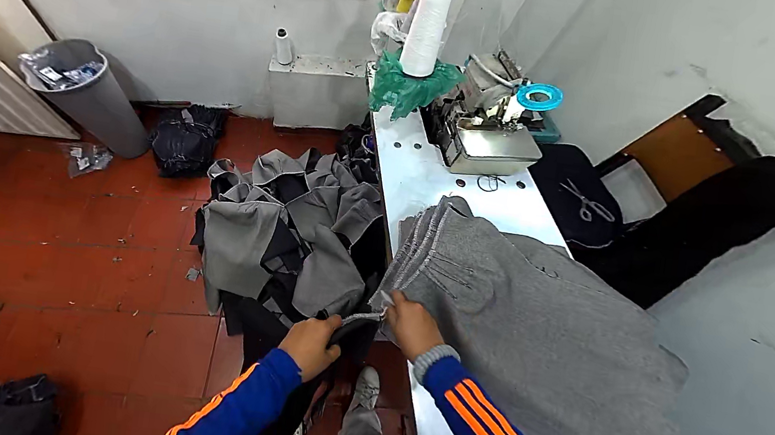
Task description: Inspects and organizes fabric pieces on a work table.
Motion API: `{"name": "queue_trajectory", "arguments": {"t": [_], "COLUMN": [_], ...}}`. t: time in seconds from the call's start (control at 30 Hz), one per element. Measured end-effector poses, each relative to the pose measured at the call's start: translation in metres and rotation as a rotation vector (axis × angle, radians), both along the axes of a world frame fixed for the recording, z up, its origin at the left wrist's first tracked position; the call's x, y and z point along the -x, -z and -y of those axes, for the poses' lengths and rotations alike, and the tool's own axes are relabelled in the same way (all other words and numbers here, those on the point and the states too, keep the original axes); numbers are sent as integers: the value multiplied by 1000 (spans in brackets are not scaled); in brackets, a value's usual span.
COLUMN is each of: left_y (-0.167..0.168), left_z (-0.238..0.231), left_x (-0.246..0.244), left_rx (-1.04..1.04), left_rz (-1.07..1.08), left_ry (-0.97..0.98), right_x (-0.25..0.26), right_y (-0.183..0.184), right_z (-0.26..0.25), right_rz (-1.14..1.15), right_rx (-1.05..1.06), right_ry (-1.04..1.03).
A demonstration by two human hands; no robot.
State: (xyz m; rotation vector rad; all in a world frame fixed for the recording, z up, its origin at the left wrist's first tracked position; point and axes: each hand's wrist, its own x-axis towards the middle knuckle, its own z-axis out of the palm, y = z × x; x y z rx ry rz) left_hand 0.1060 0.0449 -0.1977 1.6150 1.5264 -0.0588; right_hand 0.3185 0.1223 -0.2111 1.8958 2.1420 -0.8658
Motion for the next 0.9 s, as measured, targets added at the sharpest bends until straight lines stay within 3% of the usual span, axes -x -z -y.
{"name": "queue_trajectory", "arguments": {"t": [0.03, 0.1, 0.17, 0.23, 0.3, 0.37, 0.47, 0.57, 0.73, 0.8, 0.9], "left_y": [-2, -6, -17, -50, -81, -90, -60, -25, -83, -113, -162], "left_z": [4, 15, 24, 33, 43, 51, 46, 35, 38, 29, 32], "left_x": [4, 14, 11, -3, -17, -20, 4, 32, 13, 20, 29], "left_rx": [-17, -89, -160, -162, -192, -329, -578, -432, -309, -392, -664], "left_rz": [31, 217, 574, 922, 1119, 1175, 1085, 887, 990, 923, 649], "left_ry": [-83, -437, -900, -1086, -999, -833, -649, -501, -328, -309, -174], "right_x": [-5, -14, -9, 14, 42, 57, 50, 32, 0, -17, -31], "right_y": [-2, -13, -32, -47, -54, -59, -80, -107, -135, -140, -129], "right_z": [2, 14, 42, 77, 99, 102, 95, 105, 111, 104, 99], "right_rz": [-59, -273, -555, -741, -758, -738, -736, -825, -894, -745, -669], "right_rx": [-43, -92, -42, -21, -148, -332, -457, -467, -494, -559, -552], "right_ry": [38, 110, 132, 126, 163, 243, 218, 80, 97, 220, 300]}}
